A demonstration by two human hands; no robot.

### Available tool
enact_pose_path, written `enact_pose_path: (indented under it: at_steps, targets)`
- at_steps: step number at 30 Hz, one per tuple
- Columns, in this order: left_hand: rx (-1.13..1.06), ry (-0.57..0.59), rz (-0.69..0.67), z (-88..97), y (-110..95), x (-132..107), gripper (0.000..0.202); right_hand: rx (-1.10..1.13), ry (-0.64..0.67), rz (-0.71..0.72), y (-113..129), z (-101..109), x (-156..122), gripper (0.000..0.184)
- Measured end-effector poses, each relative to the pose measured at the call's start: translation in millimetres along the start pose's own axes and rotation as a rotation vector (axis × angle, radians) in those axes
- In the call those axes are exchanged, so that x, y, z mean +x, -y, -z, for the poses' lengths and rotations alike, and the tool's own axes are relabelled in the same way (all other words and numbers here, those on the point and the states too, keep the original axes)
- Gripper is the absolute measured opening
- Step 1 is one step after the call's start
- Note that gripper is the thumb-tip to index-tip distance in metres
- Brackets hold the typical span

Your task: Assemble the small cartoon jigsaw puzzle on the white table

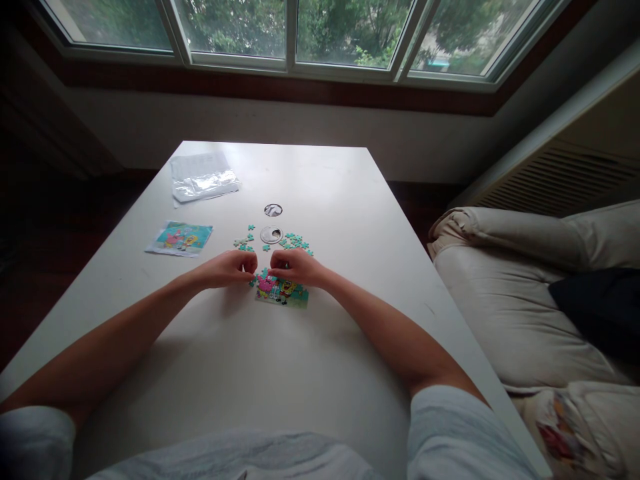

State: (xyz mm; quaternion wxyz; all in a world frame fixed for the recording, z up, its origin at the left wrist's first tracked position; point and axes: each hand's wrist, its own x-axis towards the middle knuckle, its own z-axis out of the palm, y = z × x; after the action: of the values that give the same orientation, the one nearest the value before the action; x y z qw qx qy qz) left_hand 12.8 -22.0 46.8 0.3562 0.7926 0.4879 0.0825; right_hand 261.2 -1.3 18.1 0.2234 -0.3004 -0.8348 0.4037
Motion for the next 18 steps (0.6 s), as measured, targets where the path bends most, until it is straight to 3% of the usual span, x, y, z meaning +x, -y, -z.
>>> enact_pose_path:
  at_steps: [18]
  targets:
    - [0.123, 0.007, 0.009, -2.6, -9.4, -2.5, 0.015, -0.013, 0.035, -0.026, 1.4, 1.7, 1.5, 0.028]
